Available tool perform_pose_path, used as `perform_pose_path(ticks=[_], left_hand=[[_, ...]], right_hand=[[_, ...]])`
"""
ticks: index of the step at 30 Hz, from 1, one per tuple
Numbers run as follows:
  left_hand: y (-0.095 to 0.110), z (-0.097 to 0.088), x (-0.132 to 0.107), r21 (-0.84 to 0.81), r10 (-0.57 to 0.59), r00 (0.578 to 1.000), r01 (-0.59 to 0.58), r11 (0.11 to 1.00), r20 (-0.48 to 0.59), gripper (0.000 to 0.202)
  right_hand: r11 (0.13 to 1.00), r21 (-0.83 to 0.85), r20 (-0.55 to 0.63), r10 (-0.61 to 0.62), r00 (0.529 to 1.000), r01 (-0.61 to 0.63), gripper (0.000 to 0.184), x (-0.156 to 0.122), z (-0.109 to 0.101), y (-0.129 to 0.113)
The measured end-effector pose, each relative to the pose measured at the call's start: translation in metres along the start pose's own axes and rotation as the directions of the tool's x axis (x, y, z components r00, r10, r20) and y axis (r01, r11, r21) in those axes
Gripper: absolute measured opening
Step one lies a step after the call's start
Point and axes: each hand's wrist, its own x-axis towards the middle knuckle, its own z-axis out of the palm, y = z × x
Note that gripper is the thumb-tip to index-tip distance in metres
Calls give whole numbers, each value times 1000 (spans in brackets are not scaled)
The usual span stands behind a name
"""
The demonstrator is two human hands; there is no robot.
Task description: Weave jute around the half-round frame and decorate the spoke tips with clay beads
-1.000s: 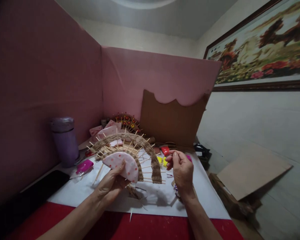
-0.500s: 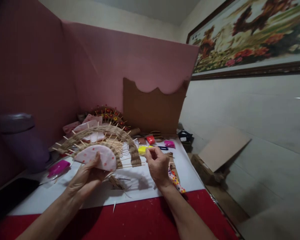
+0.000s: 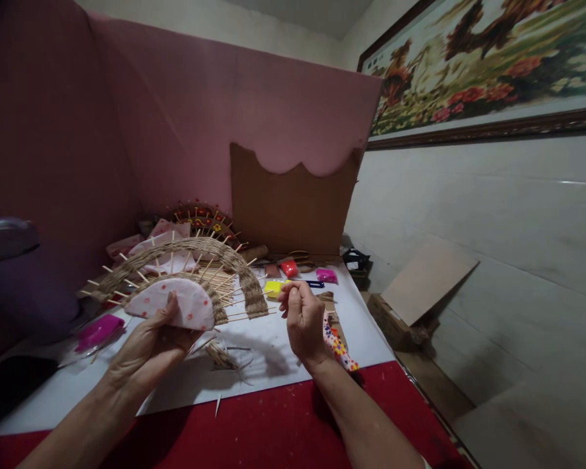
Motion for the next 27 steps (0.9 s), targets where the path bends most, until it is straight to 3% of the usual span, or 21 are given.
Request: perform_pose_path(ticks=[7,9,11,15,18,20,23,25,27], left_hand=[[-1,1,-2,1,-21,1000,21,1000,19,14],[-1,2,-3,-6,-22,1000,22,1000,16,14],[-1,3,-3,-16,-8,1000,8,1000,20,16],[-1,1,-4,-52,2,998,2,999,70,18],[1,0,-5,-105,-8,992,21,994,127,21],[1,1,-8,-130,-7,987,28,991,163,24],[-2,4,-11,-143,-11,983,38,989,185,28],[-8,6,-13,-135,-28,983,53,990,181,28],[-15,6,-15,-84,-74,975,94,992,211,25]], right_hand=[[991,-123,-78,-60,995,50,26,-1,3,1],[974,-199,-100,-132,986,110,25,-5,1,0],[933,-263,-83,-275,958,245,24,-9,-2,-3],[802,-182,112,-558,822,569,23,-20,-5,-13],[781,-89,361,-554,750,619,26,-31,3,-21],[865,-80,502,-395,770,496,27,-39,14,-25],[999,-22,566,-15,825,34,16,-45,32,-26],[938,151,579,171,797,-311,35,-45,41,-26],[787,356,609,213,764,-503,43,-44,47,-27]])
